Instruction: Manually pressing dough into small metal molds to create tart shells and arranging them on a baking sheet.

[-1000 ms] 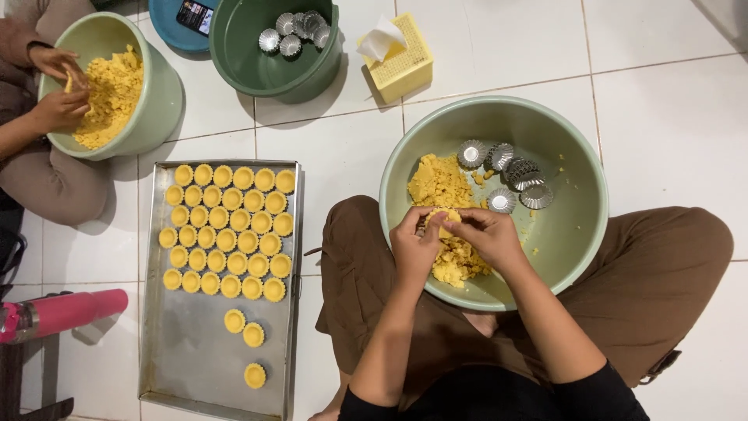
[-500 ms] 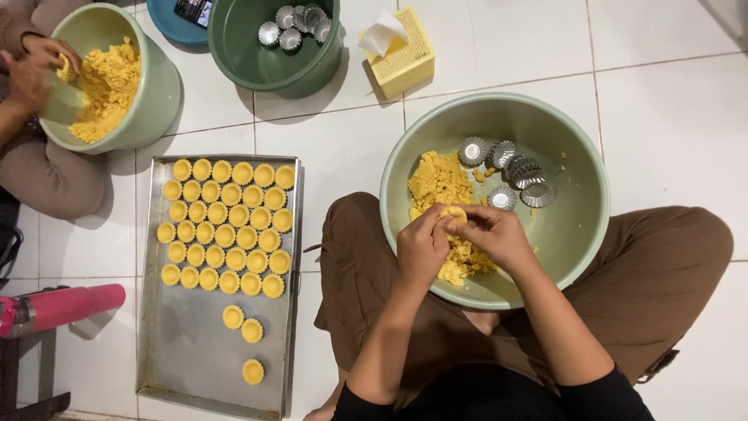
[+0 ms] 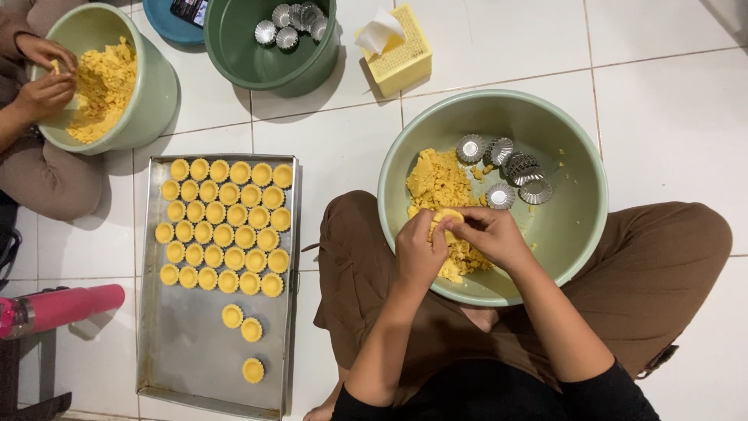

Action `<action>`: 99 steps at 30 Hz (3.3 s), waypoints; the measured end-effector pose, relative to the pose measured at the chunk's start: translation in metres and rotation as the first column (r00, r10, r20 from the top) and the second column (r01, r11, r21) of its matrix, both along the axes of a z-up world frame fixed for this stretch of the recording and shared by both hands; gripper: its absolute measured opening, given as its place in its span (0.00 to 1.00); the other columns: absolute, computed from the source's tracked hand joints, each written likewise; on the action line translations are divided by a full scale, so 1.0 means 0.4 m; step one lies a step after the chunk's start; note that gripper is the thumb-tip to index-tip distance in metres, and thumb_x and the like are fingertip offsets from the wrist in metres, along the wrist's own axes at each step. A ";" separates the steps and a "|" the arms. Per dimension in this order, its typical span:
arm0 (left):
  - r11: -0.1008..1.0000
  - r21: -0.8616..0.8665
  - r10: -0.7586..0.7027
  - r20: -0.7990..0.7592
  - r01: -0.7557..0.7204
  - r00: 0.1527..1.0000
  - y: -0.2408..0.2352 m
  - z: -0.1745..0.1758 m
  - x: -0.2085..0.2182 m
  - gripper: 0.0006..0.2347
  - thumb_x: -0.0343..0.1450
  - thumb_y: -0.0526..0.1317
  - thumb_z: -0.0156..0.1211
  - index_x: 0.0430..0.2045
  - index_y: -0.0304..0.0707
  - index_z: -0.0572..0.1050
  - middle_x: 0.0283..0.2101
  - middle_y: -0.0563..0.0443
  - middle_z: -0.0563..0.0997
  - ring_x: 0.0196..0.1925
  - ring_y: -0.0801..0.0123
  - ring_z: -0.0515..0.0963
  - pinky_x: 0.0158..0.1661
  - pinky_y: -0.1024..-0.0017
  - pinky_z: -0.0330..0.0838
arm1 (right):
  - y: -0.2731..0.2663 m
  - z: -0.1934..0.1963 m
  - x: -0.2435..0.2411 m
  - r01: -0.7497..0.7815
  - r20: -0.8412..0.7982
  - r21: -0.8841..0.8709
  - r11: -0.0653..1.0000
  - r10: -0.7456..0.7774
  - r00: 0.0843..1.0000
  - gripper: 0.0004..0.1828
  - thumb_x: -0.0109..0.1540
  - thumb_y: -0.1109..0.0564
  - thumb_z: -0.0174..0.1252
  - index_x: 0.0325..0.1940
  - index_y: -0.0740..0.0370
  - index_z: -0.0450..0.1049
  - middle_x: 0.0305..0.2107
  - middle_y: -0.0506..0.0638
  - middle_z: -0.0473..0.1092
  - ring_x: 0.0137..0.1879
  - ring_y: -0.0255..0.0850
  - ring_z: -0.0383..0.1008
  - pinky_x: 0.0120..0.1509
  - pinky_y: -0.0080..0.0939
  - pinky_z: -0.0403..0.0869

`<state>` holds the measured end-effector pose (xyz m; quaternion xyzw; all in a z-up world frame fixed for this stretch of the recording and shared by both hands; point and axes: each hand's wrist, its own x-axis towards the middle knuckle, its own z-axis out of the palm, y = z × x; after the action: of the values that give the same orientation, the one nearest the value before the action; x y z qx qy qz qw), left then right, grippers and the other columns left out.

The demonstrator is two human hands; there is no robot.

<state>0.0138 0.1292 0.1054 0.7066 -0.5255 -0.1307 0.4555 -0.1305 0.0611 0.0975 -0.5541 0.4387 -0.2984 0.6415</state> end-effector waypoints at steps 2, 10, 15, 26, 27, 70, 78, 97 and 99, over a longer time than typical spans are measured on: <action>0.999 0.031 0.021 0.000 -0.021 1.000 0.005 0.010 -0.008 0.06 0.73 0.38 0.62 0.31 0.36 0.74 0.21 0.41 0.75 0.28 0.45 0.81 0.31 0.61 0.76 | 0.002 -0.018 0.000 0.017 0.001 -0.001 1.000 -0.017 1.000 0.14 0.58 0.67 0.69 0.48 0.73 0.82 0.28 0.61 0.79 0.32 0.38 0.72 0.38 0.41 0.75; 0.999 0.031 0.041 -0.064 -0.039 0.997 -0.005 0.025 -0.014 0.05 0.74 0.34 0.60 0.31 0.34 0.71 0.18 0.41 0.70 0.22 0.47 0.77 0.27 0.68 0.74 | 0.006 -0.006 0.004 0.024 0.057 0.087 0.996 -0.029 0.998 0.16 0.55 0.67 0.71 0.46 0.75 0.82 0.28 0.60 0.77 0.32 0.41 0.70 0.41 0.44 0.75; 0.987 0.105 -0.105 -0.118 0.118 0.987 -0.008 -0.020 0.020 0.06 0.70 0.38 0.67 0.31 0.36 0.76 0.25 0.39 0.77 0.34 0.43 0.82 0.33 0.59 0.75 | 0.014 -0.047 -0.001 0.051 -0.023 0.033 0.998 -0.050 0.998 0.08 0.58 0.65 0.68 0.40 0.70 0.83 0.23 0.57 0.77 0.31 0.37 0.72 0.37 0.40 0.73; 0.956 0.290 -0.019 -0.080 0.041 0.997 -0.008 -0.109 -0.011 0.09 0.75 0.43 0.58 0.31 0.39 0.69 0.22 0.34 0.76 0.29 0.38 0.81 0.28 0.53 0.73 | 0.020 -0.098 -0.004 0.081 -0.052 0.045 0.996 -0.079 0.996 0.11 0.57 0.63 0.70 0.43 0.70 0.83 0.24 0.57 0.77 0.31 0.38 0.70 0.37 0.40 0.72; 0.949 0.314 -0.007 -0.096 0.037 0.995 -0.005 -0.114 -0.015 0.09 0.76 0.44 0.56 0.33 0.38 0.68 0.23 0.33 0.77 0.31 0.36 0.81 0.29 0.50 0.72 | 0.024 -0.099 -0.006 0.100 -0.076 0.037 0.994 -0.097 0.992 0.10 0.57 0.62 0.71 0.41 0.69 0.83 0.22 0.55 0.76 0.30 0.36 0.69 0.36 0.39 0.71; 0.927 0.356 -0.119 -0.010 0.115 0.993 -0.041 -0.126 -0.044 0.06 0.72 0.41 0.57 0.39 0.43 0.74 0.25 0.37 0.81 0.32 0.38 0.83 0.37 0.48 0.76 | 0.008 -0.109 -0.054 0.089 -0.099 0.080 0.993 -0.081 0.992 0.13 0.57 0.62 0.68 0.44 0.70 0.83 0.18 0.58 0.75 0.22 0.37 0.70 0.29 0.36 0.69; 0.969 0.238 -0.090 0.092 0.066 0.992 -0.033 -0.182 -0.014 0.04 0.72 0.41 0.58 0.36 0.46 0.74 0.20 0.41 0.80 0.28 0.43 0.83 0.33 0.52 0.76 | 0.010 -0.098 -0.042 0.059 -0.111 0.064 0.996 -0.052 0.992 0.14 0.55 0.62 0.71 0.43 0.70 0.83 0.17 0.58 0.73 0.23 0.37 0.66 0.28 0.37 0.66; 0.902 0.379 -0.198 -0.066 0.208 0.978 -0.029 -0.145 -0.016 0.12 0.74 0.51 0.58 0.38 0.43 0.73 0.21 0.37 0.79 0.27 0.40 0.83 0.30 0.51 0.75 | -0.002 -0.056 -0.045 0.101 -0.139 0.062 0.993 -0.091 0.986 0.29 0.56 0.65 0.68 0.61 0.60 0.69 0.23 0.56 0.72 0.28 0.37 0.64 0.33 0.39 0.66; 0.918 0.384 -0.117 0.014 0.103 0.993 -0.023 -0.144 -0.019 0.10 0.76 0.47 0.54 0.36 0.41 0.70 0.19 0.34 0.77 0.27 0.39 0.83 0.31 0.51 0.75 | 0.002 -0.075 -0.039 0.095 -0.094 0.108 0.990 -0.085 0.992 0.37 0.54 0.64 0.71 0.65 0.59 0.64 0.26 0.53 0.68 0.31 0.37 0.67 0.37 0.37 0.67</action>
<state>0.0062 0.1201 0.0478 0.7535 -0.5371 -0.2430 0.2910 -0.1462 0.0619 0.0675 -0.5095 0.5075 -0.2767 0.6374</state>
